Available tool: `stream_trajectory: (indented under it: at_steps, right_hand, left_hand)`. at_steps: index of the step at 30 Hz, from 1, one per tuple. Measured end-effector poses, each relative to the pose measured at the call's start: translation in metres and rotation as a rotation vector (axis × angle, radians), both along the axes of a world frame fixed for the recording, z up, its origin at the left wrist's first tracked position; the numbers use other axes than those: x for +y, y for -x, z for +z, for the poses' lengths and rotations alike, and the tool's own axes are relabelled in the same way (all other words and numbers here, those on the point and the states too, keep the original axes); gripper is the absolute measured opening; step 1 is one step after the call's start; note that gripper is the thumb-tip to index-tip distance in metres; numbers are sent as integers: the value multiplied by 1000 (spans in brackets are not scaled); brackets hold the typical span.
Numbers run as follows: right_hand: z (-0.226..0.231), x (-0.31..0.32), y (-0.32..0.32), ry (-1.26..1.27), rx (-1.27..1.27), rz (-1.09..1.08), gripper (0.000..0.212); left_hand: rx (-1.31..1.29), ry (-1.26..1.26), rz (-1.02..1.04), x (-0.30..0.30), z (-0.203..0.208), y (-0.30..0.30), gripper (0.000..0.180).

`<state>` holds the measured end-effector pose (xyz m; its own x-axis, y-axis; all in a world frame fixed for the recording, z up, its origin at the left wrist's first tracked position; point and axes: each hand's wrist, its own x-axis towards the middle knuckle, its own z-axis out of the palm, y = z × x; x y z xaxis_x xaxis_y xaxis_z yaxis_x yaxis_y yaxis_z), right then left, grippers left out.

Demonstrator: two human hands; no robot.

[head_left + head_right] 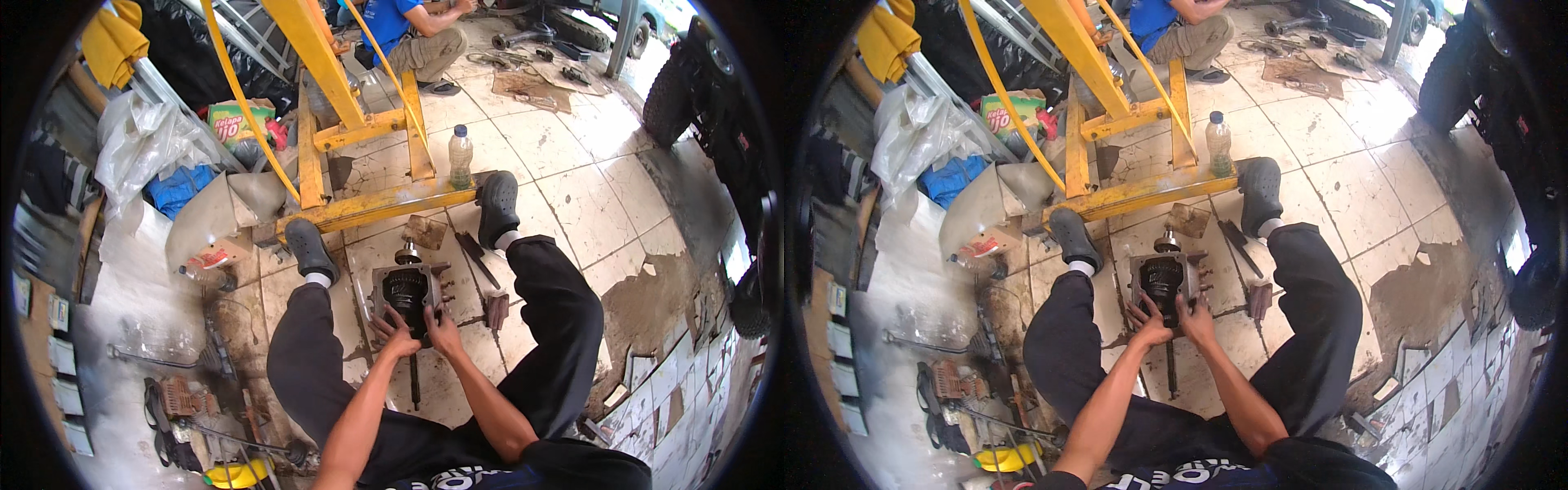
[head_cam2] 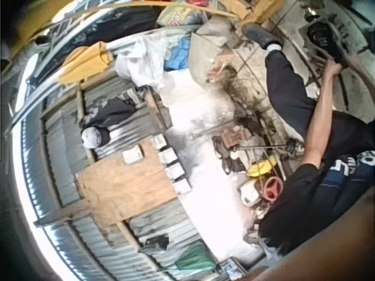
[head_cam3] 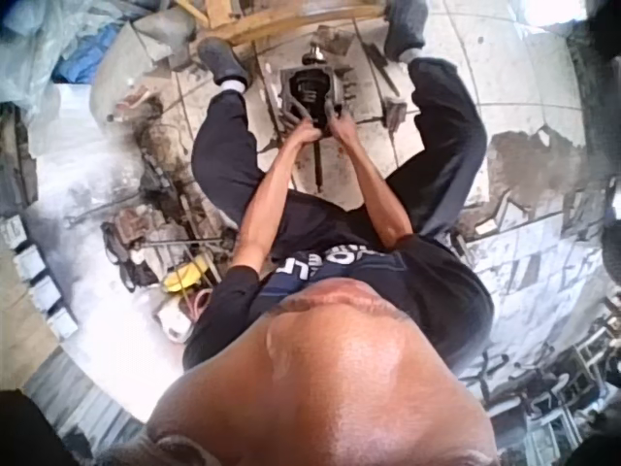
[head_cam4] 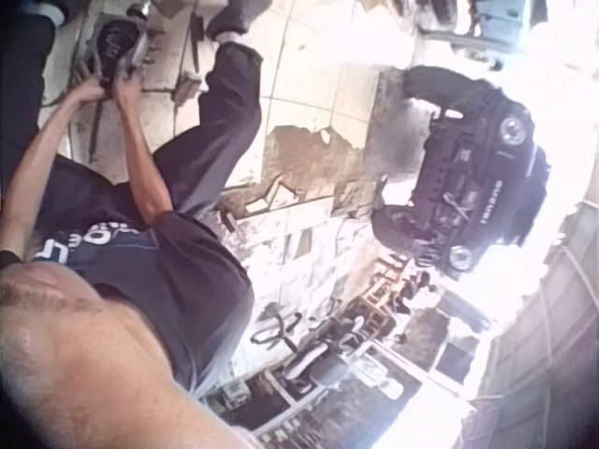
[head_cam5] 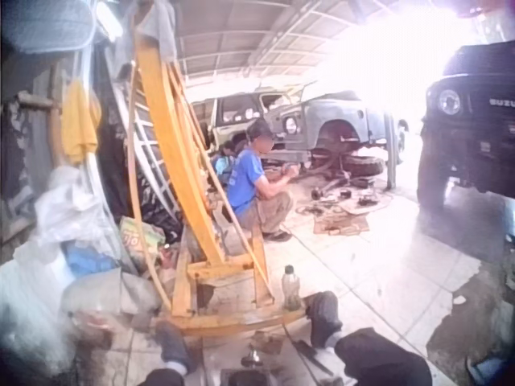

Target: The person sits on the floor and cleans a mechanical engine part using a rag. They wipe the exterior and interior surfaces of the part, occasionally turning it over to access different areas.

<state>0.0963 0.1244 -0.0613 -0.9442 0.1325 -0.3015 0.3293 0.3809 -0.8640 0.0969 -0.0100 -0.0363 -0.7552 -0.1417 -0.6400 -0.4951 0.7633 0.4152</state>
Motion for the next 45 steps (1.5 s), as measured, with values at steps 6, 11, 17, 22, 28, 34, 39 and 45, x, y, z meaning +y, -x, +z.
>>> stream_trajectory:
  at_steps: [6, 11, 17, 22, 28, 34, 39, 45]
  right_hand:
    - [19, -5, -17, 22, 8, 27, 103]
    - [30, 11, 8, 50, -231, 149, 95]
    - [28, 12, 8, 26, -174, 71, 97]
    - [10, -3, -6, 8, -3, 47, 97]
    - [-11, 4, -10, -22, 85, -10, 101]
    - [53, 10, -23, -52, -178, 98, 99]
    - [25, 20, 0, -54, -342, 65, 97]
    - [28, 7, -18, -95, -167, 51, 94]
  left_hand:
    - [-6, -22, -27, 2, 6, 5, 142]
    - [20, 18, -34, 6, -1, 0, 142]
    - [-36, 6, -54, 0, -11, -1, 142]
    - [-63, 80, -58, -7, -23, 4, 149]
    - [-78, 14, -71, 10, -1, 15, 149]
    - [-51, 25, -57, 1, -10, -5, 152]
    - [-58, -16, -81, 2, 1, 5, 147]
    - [-96, 54, -66, -2, 6, 8, 147]
